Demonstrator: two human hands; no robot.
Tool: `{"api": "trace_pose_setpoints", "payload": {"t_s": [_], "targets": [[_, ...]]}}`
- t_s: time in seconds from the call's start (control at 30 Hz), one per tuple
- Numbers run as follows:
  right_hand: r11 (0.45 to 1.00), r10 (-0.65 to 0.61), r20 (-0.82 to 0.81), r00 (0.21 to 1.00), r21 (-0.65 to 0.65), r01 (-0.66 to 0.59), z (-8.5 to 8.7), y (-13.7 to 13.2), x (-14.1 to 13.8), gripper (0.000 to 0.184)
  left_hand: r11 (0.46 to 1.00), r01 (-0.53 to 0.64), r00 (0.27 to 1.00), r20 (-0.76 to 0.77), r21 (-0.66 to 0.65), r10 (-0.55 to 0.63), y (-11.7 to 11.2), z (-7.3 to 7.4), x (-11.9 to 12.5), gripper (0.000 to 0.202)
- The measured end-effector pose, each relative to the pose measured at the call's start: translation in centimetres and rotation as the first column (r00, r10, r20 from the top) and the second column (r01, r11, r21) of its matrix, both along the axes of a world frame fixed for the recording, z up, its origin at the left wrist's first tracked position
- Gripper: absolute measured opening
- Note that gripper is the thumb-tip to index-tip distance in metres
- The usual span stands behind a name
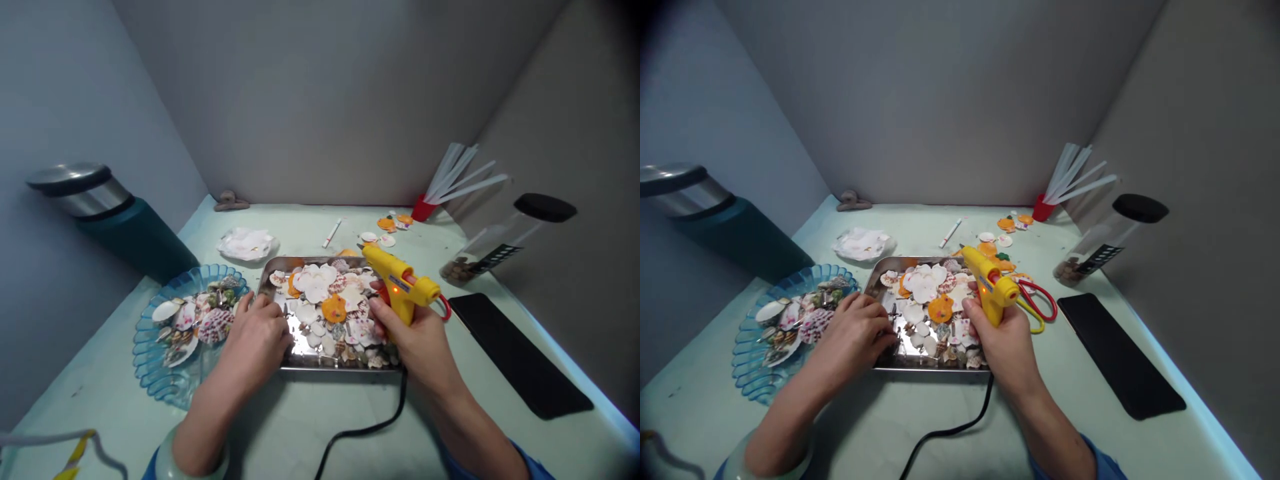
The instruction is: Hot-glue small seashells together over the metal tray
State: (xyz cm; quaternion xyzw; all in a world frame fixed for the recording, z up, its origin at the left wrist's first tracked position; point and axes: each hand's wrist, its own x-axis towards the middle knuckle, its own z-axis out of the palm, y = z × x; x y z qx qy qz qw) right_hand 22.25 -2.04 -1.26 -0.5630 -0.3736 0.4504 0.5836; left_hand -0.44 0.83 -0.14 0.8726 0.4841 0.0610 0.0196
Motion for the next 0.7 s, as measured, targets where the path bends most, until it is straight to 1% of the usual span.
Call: {"api": "trace_pose_setpoints", "payload": {"t_s": [0.17,0.27,0.37,0.43,0.5,0.6,0.67,0.7], "targets": [[1.0,0.001,0.031,1.0,0.009,-0.001,0.5,-0.4,0.0,0.03,0.998,0.002,1.0,-0.005,-0.065,-0.002,0.4,-0.2,0.6,0.017],[1.0,0.011,0.045,0.999,0.006,-0.011,0.5,-0.3,0.0,0.029,0.998,-0.023,0.999,0.028,-0.054,0.025,0.5,-0.7,0.7,0.022],[1.0,0.009,0.029,1.0,0.009,-0.009,0.4,-0.3,0.0,0.027,0.999,-0.024,0.999,0.031,-0.041,0.025,0.6,-1.1,0.5,0.025],[1.0,0.006,0.021,1.0,0.012,-0.006,0.4,-0.3,0.0,0.027,0.999,-0.019,0.999,0.025,-0.044,0.021,0.7,-1.0,0.2,0.025],[1.0,0.006,0.026,1.0,0.006,-0.007,0.4,-0.4,0.0,0.028,0.998,-0.027,0.999,0.044,-0.062,0.03,0.8,-0.6,-0.1,0.023],[1.0,0.016,0.018,1.0,0.003,-0.016,0.3,-0.4,-0.1,0.032,0.993,-0.058,0.983,0.166,-0.103,0.074,0.6,0.5,-0.6,0.018],[1.0,0.024,0.01,1.0,0.003,-0.024,0.2,-0.4,-0.2,0.035,0.983,-0.109,0.944,0.295,-0.149,0.15,0.3,1.2,-0.8,0.015],[1.0,0.028,0.013,1.0,0.0,-0.028,0.2,-0.3,-0.3,0.035,0.971,-0.139,0.91,0.362,-0.194,0.203,0.2,1.5,-0.9,0.014]]}}
